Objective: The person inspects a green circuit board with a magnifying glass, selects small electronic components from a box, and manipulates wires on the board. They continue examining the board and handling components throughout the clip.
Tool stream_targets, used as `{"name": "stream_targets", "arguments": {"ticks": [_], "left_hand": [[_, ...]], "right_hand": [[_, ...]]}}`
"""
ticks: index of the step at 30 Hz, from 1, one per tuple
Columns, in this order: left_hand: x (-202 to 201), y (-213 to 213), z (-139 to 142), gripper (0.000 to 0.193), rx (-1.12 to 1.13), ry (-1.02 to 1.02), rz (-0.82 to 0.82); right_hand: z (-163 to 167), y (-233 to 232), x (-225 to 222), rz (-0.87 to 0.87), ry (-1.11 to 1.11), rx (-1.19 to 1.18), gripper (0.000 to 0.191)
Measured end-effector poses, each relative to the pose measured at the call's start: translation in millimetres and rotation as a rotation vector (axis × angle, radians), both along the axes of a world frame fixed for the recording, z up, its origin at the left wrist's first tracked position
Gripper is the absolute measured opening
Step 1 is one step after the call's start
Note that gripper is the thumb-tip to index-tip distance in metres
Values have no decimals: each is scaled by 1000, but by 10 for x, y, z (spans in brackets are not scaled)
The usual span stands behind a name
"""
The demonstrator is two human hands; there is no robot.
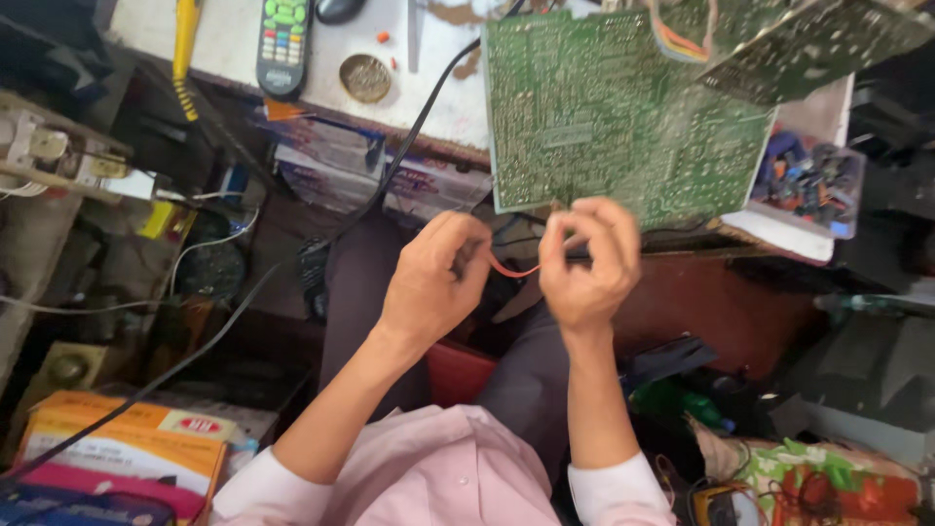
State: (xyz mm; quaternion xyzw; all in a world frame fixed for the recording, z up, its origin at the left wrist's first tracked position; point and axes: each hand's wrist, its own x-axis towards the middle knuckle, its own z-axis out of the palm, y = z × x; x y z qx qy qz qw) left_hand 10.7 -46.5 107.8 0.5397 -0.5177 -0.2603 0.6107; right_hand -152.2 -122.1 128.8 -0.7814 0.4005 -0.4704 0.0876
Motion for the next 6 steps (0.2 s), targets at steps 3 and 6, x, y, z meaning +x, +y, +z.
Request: {"name": "stream_targets", "arguments": {"ticks": [3,6], "left_hand": [[103,278,-352,14,81,-12,-12],[162,530,-828,8,349,148,12]], "right_hand": [[-394,302,-253,159,9,197,14],[-1036,570,-437,202,-194,627,11]]}}
